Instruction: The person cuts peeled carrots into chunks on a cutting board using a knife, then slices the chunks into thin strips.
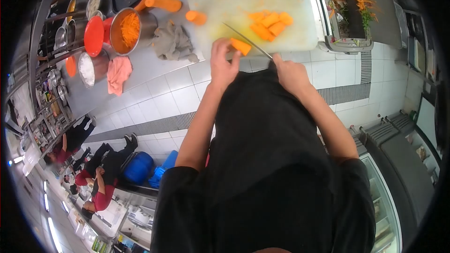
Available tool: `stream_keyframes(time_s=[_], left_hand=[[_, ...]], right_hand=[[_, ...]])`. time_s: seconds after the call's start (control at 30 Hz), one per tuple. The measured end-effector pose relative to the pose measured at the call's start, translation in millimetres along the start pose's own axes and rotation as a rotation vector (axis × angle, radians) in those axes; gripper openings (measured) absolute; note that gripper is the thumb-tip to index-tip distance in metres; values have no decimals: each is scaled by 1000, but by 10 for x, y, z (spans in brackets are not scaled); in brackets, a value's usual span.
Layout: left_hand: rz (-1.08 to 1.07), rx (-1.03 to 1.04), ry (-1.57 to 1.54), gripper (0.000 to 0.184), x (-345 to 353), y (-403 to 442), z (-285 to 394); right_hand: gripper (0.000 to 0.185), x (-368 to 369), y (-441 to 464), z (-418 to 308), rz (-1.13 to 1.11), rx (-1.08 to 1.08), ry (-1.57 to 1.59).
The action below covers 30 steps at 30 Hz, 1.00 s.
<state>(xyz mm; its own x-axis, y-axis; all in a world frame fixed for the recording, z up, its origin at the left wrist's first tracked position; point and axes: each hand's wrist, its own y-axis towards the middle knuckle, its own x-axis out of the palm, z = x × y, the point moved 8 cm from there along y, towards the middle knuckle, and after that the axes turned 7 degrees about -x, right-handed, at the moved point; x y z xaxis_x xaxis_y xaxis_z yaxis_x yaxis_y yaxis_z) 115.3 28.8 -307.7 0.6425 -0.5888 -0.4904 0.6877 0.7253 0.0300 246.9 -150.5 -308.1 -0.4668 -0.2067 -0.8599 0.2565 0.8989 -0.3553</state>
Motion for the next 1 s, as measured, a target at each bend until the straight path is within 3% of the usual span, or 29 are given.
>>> stream_keyframes(time_s=[0.03,0.17,0.27,0.37,0.43,0.63,1.0], left_hand=[[-3,84,142,46,34,-31,41],[-15,88,139,49,80,34,202],[-145,145,79,53,88,149,215],[-194,83,143,52,35,147,214],[-67,-75,39,48,4,122,168],[-165,8,271,38,149,191,241],[-274,-83,264,36,156,258,305]], right_hand=[[34,21,-26,-9,-4,2,3],[30,-22,-71,-16,10,26,23],[30,-69,-77,26,28,32,1],[31,-81,-84,95,7,83,-4],[33,-40,-93,114,25,73,5],[34,-26,-160,-7,-53,88,37],[28,-231,-326,-223,1,73,42]])
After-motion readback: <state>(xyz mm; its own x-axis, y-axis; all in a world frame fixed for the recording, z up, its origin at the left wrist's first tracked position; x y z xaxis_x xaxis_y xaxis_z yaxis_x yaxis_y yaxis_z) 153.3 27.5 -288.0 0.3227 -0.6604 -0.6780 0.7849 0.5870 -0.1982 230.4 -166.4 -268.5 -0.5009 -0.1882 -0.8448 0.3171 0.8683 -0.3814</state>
